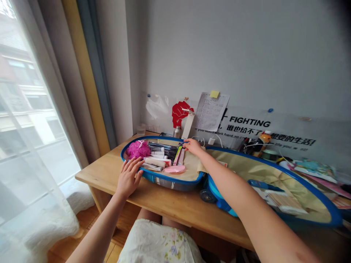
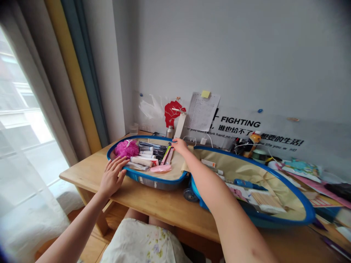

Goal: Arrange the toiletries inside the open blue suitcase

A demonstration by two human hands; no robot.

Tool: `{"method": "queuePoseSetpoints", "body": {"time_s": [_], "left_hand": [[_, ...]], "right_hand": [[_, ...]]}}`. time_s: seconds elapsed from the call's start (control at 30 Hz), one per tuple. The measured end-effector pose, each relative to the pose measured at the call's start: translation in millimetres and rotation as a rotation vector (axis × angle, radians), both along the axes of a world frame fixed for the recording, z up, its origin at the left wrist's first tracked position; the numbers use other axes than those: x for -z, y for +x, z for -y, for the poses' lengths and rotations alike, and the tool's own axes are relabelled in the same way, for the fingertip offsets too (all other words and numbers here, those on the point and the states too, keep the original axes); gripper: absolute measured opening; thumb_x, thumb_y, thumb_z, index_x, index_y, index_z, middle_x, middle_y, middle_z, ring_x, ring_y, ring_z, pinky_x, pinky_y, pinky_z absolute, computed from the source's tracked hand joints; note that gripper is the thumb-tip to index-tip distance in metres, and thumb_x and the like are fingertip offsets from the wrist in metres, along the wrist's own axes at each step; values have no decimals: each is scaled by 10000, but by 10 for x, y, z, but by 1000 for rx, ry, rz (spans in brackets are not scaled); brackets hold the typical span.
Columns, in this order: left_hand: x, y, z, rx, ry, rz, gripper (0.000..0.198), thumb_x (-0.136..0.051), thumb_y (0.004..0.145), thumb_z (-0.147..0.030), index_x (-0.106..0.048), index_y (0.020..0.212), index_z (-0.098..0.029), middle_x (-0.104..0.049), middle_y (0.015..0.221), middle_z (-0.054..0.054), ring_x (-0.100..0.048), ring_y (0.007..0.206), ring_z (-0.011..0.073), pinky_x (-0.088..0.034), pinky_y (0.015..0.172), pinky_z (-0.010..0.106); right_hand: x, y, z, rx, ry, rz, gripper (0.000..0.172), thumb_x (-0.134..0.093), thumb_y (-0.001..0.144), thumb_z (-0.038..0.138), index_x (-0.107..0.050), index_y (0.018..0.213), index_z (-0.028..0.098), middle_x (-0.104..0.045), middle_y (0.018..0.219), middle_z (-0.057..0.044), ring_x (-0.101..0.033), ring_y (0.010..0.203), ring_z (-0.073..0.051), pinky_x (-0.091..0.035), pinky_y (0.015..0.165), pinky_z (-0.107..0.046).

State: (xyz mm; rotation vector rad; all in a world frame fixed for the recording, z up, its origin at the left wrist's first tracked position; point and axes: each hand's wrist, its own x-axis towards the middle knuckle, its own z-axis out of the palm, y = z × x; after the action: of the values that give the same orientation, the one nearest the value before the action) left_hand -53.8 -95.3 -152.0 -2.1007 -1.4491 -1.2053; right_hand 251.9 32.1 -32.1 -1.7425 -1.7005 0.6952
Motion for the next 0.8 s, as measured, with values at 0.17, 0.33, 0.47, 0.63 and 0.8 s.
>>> {"method": "queuePoseSetpoints", "body": {"time_s": [0.17, 0.33, 0.47, 0.63, 0.8], "left_hand": [[3, -1, -5, 7, 5, -6, 404, -372, 981, -373, -604, 1283, -238, -600, 1372, 82, -488, 1322, 260, -275, 1149, 470], [9, -1, -7, 7, 4, -4, 401, -377, 978, -372, -612, 1278, -249, -599, 1374, 75, -490, 1320, 259, -283, 1145, 464], [0, 2, -5, 7, 8, 4, 401, -374, 978, -377, -620, 1264, -244, -608, 1362, 79, -497, 1312, 262, -282, 1144, 466], [-8, 5, -3, 14, 6, 10, 407, -373, 977, -384, -611, 1275, -242, -612, 1355, 84, -494, 1315, 264, -284, 1142, 470], [-3, -3, -7, 17, 8, 8, 404, -377, 975, -387, -614, 1269, -244, -606, 1363, 79, -491, 1317, 259, -273, 1151, 467]], "right_hand": [[-475, 309, 178, 4, 155, -98, 323, -402, 979, 260, -524, 1268, 185, -685, 1073, -80, -623, 719, -54, -495, 628, -168], [-676, 909, 556, -87, 192, -72, 263, -534, 874, 287, -633, 1091, 176, -714, 959, -59, -610, 677, -75, -507, 683, -216], [-460, 1425, 882, -333, -147, 216, 326, -689, 690, 406, -686, 926, 179, -713, 866, -47, -643, 773, -159, -516, 740, -288], [-132, 1788, 1163, -370, -366, 455, 383, -690, 611, 425, -686, 900, 173, -680, 799, -44, -632, 774, -191, -495, 731, -295], [-42, 1902, 1239, -324, -350, 557, 396, -720, 559, 412, -697, 885, 189, -675, 839, -47, -627, 803, -209, -490, 724, -299]]}}
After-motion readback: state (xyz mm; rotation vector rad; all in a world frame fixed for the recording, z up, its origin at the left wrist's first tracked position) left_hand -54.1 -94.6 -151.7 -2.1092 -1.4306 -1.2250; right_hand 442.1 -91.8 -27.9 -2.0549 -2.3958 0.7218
